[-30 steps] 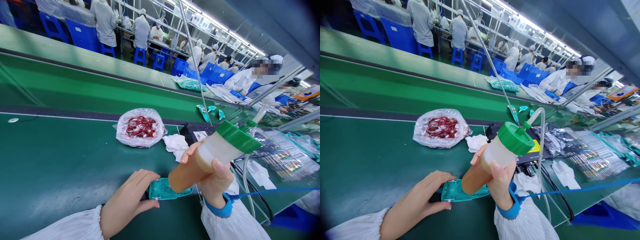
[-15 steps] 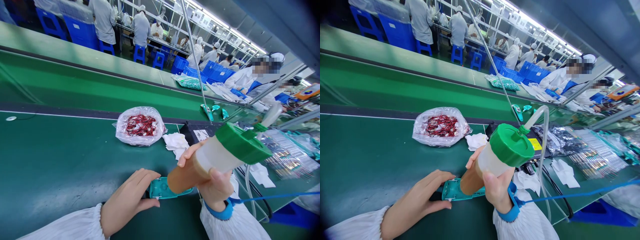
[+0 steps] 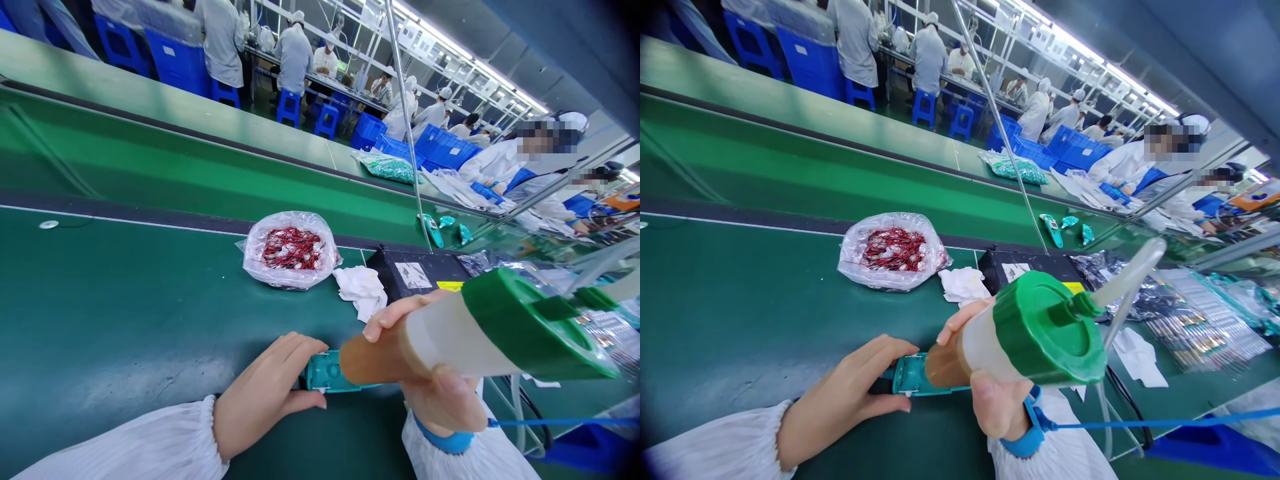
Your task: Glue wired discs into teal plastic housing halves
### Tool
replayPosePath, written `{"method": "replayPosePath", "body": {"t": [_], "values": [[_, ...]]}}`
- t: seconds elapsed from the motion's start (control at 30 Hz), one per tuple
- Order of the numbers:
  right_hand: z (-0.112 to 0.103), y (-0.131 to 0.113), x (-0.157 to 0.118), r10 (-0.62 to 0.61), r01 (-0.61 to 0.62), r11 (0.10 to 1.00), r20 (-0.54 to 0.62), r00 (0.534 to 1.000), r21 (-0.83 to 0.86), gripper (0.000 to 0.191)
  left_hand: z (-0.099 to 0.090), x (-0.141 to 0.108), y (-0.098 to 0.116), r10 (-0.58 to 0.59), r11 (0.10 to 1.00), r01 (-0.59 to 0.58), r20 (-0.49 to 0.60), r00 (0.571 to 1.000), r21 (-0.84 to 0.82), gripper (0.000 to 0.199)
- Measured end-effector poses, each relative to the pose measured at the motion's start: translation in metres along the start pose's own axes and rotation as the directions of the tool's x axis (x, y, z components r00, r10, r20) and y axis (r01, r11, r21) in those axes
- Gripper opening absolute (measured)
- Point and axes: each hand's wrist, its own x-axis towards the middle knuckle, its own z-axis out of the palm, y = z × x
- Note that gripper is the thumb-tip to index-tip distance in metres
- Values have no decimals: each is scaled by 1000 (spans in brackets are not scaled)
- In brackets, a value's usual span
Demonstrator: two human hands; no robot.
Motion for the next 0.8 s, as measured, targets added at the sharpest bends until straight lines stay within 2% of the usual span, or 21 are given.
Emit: {"method": "replayPosePath", "body": {"t": [0.17,0.33,0.5,0.67,0.8], "values": [[4,-5,3,-56,54,994,21,998,96,39,1,0,-1,-39,999,39,24,999,-7,44],[8,-8,2,-46,46,994,-9,999,102,37,1,1,0,-58,998,58,28,998,1,47],[11,-5,-2,-90,96,991,-73,993,92,37,0,1,1,-57,998,56,41,998,6,46],[15,-8,-4,-95,101,991,-68,993,86,37,1,4,0,-79,996,81,39,996,-46,45],[18,-8,-6,-77,96,989,-161,984,116,36,0,5,1,-94,993,96,37,995,-63,45]]}}
